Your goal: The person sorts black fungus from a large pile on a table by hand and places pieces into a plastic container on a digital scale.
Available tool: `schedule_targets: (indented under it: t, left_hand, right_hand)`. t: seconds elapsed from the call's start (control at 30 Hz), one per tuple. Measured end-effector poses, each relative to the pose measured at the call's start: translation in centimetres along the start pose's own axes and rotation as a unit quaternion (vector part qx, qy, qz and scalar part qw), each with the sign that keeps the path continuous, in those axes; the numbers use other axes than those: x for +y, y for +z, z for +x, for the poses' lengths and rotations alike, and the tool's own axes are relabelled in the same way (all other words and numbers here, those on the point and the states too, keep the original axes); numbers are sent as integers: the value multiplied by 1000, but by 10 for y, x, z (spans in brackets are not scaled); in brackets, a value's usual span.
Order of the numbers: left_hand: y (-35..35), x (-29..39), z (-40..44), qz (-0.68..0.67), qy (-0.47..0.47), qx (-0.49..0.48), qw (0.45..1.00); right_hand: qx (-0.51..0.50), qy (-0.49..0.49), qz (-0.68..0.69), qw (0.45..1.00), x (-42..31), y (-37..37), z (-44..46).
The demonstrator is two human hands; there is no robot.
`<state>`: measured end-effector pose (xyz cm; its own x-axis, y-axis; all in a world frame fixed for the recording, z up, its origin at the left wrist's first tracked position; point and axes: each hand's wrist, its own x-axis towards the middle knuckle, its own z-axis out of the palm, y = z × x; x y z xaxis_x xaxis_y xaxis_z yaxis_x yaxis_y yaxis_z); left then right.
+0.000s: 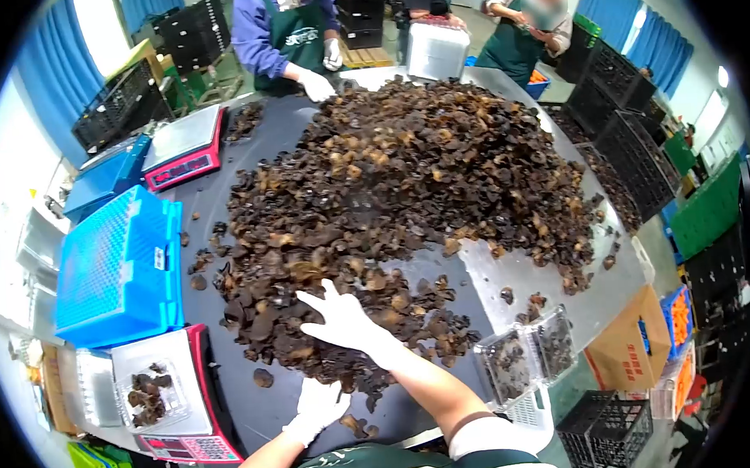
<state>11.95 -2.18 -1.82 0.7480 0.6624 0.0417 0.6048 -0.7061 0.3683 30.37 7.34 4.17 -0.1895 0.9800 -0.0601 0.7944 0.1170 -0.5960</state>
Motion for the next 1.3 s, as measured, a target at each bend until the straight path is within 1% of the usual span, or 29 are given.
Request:
schedule_targets:
  t: [0.03, 0.07, 0.1, 0.17, 0.23, 0.3, 0.37, 0.4, 0.43, 0.47, 0.53, 0.57, 0.67, 0.7, 0.73, 0.77, 0.8, 0.9, 0.93, 0.97, 1.03, 1.07, 1.1, 1.13, 1.17, 1.2, 1.23, 1.27, 1.3]
  left_hand:
    - [-1, 0, 2, 7, 13, 14, 1000]
    - [2, -2, 3, -8, 31, 53, 998]
    - [6, -5, 4, -25, 51, 91, 994]
    - [11, -11, 5, -42, 65, 104, 992]
    - [3, -7, 6, -56, 48, 83, 994]
    - [5, -8, 7, -57, 53, 95, 992]
    - [8, -8, 8, -58, 64, 105, 991]
    - [10, -8, 6, -51, 60, 110, 991]
    - [11, -8, 5, -43, 57, 115, 991]
    - [12, -8, 3, -43, 63, 109, 991]
    - [15, -8, 2, -7, 49, 97, 994]
    - [14, -8, 2, -5, 57, 94, 994]
    - [15, -7, 0, -10, 41, 94, 995]
    - [18, -6, -2, -8, 51, 88, 995]
    - [20, -5, -4, 0, 13, 60, 998]
    - [21, -5, -5, 10, -24, 30, 999]
    - [14, -3, -5, 6, -94, -106, 990]
    - [12, -1, -5, 26, -127, -139, 982]
    - [12, -2, -6, 39, -115, -127, 984]
    - [12, -2, -6, 28, -131, -137, 982]
    - [4, 3, -2, 42, -153, -171, 973]
    - [15, -4, -8, 50, -120, -103, 986]
    - [27, -20, -14, 56, -94, -126, 986]
    - [29, -23, -18, 74, -102, -119, 985]
    - [35, -23, -19, 91, -111, -108, 984]
    - [14, -4, -6, 56, -183, -172, 966]
    - [10, 0, -5, 94, -156, -175, 968]
    - [7, 4, -4, 78, -181, -192, 961]
    - [5, 5, -4, 61, -207, -211, 953]
  right_hand:
    - [13, 10, 7, 1000, -12, -23, -23]
    - [102, -39, 67, 992, 0, -23, -43]
    - [194, -54, 85, 976, 6, -29, -62]
    - [281, -8, 65, 957, 33, -39, -97]
    - [349, 79, -21, 934, 70, -40, -131]
    - [419, 199, -156, 872, 110, -17, -155]
    - [451, 212, -112, 860, 128, 6, -151]
    - [443, 198, -107, 868, 119, 10, -140]
    - [409, 207, -13, 889, 90, -4, -124]
    - [429, 165, -20, 888, 94, 13, -109]
    - [386, 124, 58, 912, 89, 37, -75]
    - [392, 101, 81, 911, 79, 45, -57]
    - [327, 59, 128, 935, 47, 58, -16]
    - [257, 66, 150, 953, 38, 56, -7]
    - [195, 87, 166, 963, 11, 32, -8]
    - [211, 72, 173, 959, 13, 52, 0]
    - [208, 49, 127, 969, 9, 55, 5]
    - [164, 24, -19, 986, 8, 36, -5]
    - [52, 35, 11, 998, 3, -5, -20]
    - [79, -1, 46, 996, 17, -7, -27]
    - [106, -2, 170, 980, 40, -63, -53]
    - [156, 55, 156, 974, 58, -89, -64]
    - [201, 108, 142, 963, 77, -111, -76]
    - [301, 119, 67, 944, 114, -116, -84]
    - [369, 138, -23, 919, 157, -124, -97]
    - [433, 154, -112, 881, 191, -132, -114]
    - [518, 169, -185, 818, 231, -136, -129]
    - [596, 192, -246, 740, 271, -140, -144]
    - [646, 314, 111, 687, 270, -153, -159]
